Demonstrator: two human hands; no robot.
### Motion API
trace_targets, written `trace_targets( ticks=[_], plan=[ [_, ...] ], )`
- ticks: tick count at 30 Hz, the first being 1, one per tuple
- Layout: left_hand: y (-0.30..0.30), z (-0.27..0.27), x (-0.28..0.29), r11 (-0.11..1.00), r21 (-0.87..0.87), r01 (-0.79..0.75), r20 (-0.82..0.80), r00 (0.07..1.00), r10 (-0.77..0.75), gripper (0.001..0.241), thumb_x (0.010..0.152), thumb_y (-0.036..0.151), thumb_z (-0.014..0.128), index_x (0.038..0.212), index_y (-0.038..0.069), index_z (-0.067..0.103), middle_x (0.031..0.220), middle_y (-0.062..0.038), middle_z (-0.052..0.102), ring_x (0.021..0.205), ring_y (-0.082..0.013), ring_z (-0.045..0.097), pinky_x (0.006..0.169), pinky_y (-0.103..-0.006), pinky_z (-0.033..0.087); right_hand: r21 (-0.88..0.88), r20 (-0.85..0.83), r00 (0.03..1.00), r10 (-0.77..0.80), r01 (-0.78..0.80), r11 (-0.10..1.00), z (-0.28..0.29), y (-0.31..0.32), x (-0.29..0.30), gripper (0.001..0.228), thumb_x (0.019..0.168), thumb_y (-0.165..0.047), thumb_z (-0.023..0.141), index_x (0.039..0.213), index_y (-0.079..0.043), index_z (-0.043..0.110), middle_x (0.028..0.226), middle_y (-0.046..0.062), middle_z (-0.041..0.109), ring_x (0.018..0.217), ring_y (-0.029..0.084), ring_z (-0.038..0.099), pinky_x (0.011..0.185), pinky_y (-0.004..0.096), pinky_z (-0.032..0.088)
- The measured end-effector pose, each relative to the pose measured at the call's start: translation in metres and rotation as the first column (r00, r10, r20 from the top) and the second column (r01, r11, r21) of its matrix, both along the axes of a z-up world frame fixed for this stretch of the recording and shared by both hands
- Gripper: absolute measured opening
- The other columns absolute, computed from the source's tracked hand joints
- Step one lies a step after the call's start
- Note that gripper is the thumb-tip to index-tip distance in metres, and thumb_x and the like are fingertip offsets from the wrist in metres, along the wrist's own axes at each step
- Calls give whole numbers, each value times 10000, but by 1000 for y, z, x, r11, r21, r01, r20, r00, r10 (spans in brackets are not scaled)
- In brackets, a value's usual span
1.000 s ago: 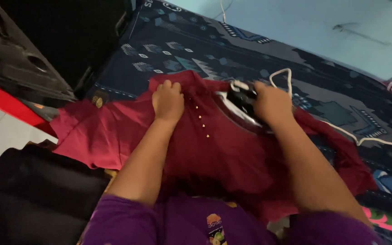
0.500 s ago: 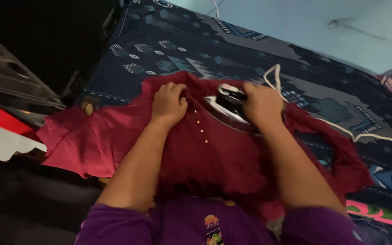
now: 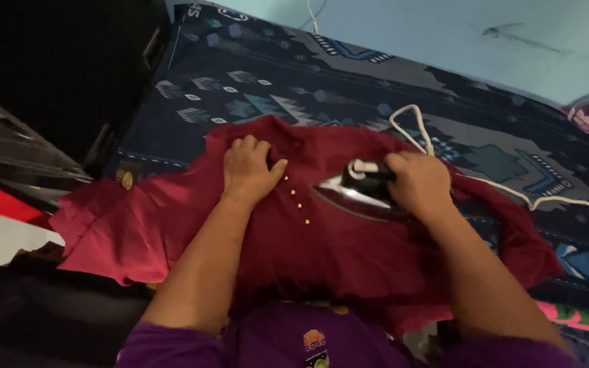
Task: The person irons a maroon long-sleeved shirt laid out on a patterned ironing board. They first spray the shirt with water from a spray bottle, then use an electric iron to smooth the fabric, focusing on the sleeves and the main body of the shirt.
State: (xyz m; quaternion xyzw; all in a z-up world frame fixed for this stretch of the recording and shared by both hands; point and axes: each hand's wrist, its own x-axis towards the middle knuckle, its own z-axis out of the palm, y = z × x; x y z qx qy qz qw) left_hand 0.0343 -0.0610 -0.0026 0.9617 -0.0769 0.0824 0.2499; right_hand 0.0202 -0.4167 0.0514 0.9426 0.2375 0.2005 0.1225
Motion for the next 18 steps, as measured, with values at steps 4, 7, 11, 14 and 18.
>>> trace_targets(
  ticks=[4,7,11,14,18],
  plan=[
    [1,-16,7,1000,-2,-4,30,1000,4,439,933,457,662,1178,94,697,1107,-101,612,1083,-285,577,879,-439,487,60,44,975,-218,216,975,7,34,36,198,787,-292,721,944,-190,660,769,34,661,755,314,725,679,460,566],
    [1,-17,7,1000,-2,-11,29,1000,12,386,925,408,670,1142,91,701,1090,-94,612,1069,-285,578,870,-435,483,125,124,956,-265,250,960,-6,45,77,140,807,-285,714,905,-209,650,709,7,641,689,296,724,617,437,550],
    [3,-21,3,1000,-14,-22,85,996,23,314,904,327,685,1090,75,703,1032,-92,611,1038,-294,577,862,-447,487,142,76,955,-286,273,951,0,60,91,102,839,-278,675,897,-198,650,695,16,663,692,302,735,627,435,548],
    [7,-35,6,999,-43,-13,188,982,21,238,897,270,697,1021,67,701,960,-107,610,966,-314,593,798,-454,499,105,-92,956,-278,287,952,22,63,55,129,871,-213,648,979,-165,699,763,59,709,748,336,756,647,473,568],
    [7,-39,6,998,-54,-30,221,974,41,248,879,283,715,1018,78,703,931,-89,612,929,-299,600,769,-439,510,49,-249,930,-271,292,955,44,31,-20,175,916,-205,576,1059,-165,669,877,93,724,868,360,759,724,498,588]
  ],
)
